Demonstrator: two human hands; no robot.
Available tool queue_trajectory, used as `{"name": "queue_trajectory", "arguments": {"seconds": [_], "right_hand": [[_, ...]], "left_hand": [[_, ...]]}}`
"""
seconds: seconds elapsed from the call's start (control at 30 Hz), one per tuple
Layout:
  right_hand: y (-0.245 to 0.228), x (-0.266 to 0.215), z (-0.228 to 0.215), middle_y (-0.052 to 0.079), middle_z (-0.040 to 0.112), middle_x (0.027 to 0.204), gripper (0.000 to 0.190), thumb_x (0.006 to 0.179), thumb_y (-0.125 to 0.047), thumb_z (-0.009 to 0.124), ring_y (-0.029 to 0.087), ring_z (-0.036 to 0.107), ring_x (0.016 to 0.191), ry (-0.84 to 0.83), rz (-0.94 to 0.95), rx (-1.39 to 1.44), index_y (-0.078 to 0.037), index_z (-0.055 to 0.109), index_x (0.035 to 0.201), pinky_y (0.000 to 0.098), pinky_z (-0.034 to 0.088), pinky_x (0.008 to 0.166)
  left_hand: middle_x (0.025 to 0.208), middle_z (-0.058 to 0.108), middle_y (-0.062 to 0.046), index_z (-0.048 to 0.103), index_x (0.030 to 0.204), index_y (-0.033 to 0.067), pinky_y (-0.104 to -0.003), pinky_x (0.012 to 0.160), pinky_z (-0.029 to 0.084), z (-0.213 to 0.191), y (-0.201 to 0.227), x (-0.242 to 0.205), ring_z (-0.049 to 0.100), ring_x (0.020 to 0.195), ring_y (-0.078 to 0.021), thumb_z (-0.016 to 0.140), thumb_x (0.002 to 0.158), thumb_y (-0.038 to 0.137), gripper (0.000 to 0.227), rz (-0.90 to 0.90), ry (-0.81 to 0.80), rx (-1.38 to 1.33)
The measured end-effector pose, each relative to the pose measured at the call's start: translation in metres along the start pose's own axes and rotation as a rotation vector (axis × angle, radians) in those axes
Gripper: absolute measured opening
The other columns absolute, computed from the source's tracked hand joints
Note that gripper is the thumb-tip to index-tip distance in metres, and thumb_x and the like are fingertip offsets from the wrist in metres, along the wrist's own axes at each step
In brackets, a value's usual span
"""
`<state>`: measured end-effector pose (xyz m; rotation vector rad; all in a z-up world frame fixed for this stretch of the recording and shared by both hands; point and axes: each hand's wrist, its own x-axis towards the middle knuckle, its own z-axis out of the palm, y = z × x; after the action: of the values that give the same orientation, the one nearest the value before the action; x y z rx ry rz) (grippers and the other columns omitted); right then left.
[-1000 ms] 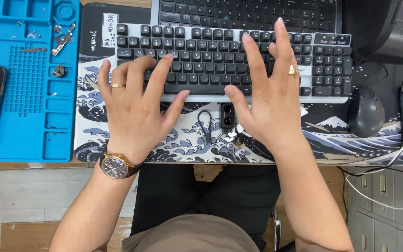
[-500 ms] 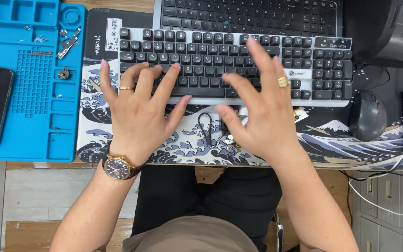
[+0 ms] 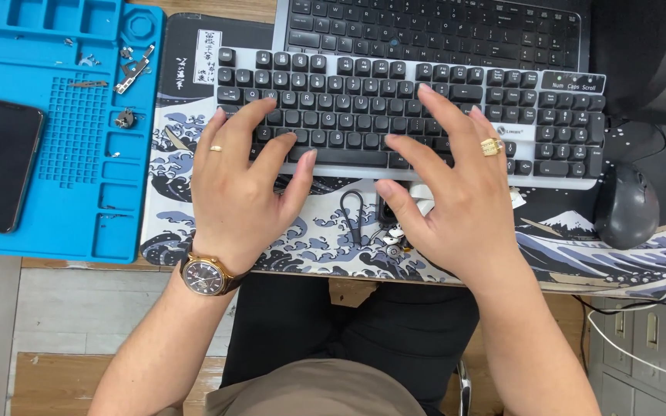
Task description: The person is using a computer keyboard and mouse while also interacting with a smartphone to process a service request.
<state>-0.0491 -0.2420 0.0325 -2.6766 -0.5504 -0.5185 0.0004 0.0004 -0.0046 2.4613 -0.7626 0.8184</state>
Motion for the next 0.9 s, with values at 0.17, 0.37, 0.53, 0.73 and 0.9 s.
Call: {"name": "queue_trajectory", "arguments": {"seconds": [0.17, 0.37, 0.53, 0.73, 0.9], "right_hand": [[0.000, 0.003, 0.000, 0.022, 0.047, 0.154, 0.030, 0.104, -0.025, 0.072, 0.038, 0.054, 0.140, 0.026, 0.017, -0.024, -0.005, 0.071, 0.126, 0.0656, 0.035, 0.120], [0.004, 0.000, 0.004, 0.021, 0.047, 0.153, 0.033, 0.104, -0.030, 0.072, 0.038, 0.055, 0.139, 0.024, 0.057, -0.126, -0.005, 0.072, 0.126, 0.0642, 0.037, 0.118], [0.009, 0.001, 0.001, 0.022, 0.041, 0.156, 0.049, 0.105, -0.036, 0.070, 0.040, 0.050, 0.142, -0.038, 0.149, -0.230, -0.002, 0.065, 0.139, 0.0622, 0.033, 0.120], [0.011, 0.001, -0.001, 0.021, 0.042, 0.158, 0.059, 0.107, -0.040, 0.062, 0.040, 0.052, 0.141, -0.095, 0.200, -0.202, -0.003, 0.049, 0.152, 0.0603, 0.033, 0.120], [0.016, 0.000, 0.000, 0.022, 0.054, 0.152, 0.063, 0.111, -0.045, 0.053, 0.040, 0.051, 0.143, -0.090, 0.172, -0.234, 0.002, 0.048, 0.152, 0.0560, 0.034, 0.120]], "left_hand": [[0.154, 0.043, -0.028, 0.070, 0.134, 0.0048, -0.062, 0.120, 0.027, -0.005, 0.000, 0.002, 0.038, 0.145, -0.0462, 0.062, 0.109, 0.055, 0.057, -0.017, -0.157, 0.121], [0.157, 0.034, -0.028, 0.067, 0.143, 0.0044, -0.066, 0.122, 0.021, -0.002, 0.001, 0.004, 0.028, 0.148, -0.0460, 0.051, 0.109, 0.062, 0.068, -0.052, -0.217, 0.075], [0.151, 0.040, -0.026, 0.062, 0.143, 0.0059, -0.066, 0.118, 0.027, -0.002, 0.003, 0.006, 0.039, 0.141, -0.0443, 0.053, 0.108, 0.059, 0.064, -0.060, -0.219, 0.075], [0.135, 0.056, -0.018, 0.065, 0.135, 0.0083, -0.056, 0.106, 0.043, -0.001, -0.001, 0.004, 0.059, 0.123, -0.0356, 0.062, 0.107, 0.052, 0.052, 0.007, -0.162, 0.120], [0.121, 0.064, -0.016, 0.072, 0.122, 0.0018, -0.056, 0.100, 0.051, 0.001, -0.002, 0.000, 0.065, 0.108, -0.0331, 0.066, 0.108, 0.033, 0.034, -0.015, -0.064, 0.013]]}}
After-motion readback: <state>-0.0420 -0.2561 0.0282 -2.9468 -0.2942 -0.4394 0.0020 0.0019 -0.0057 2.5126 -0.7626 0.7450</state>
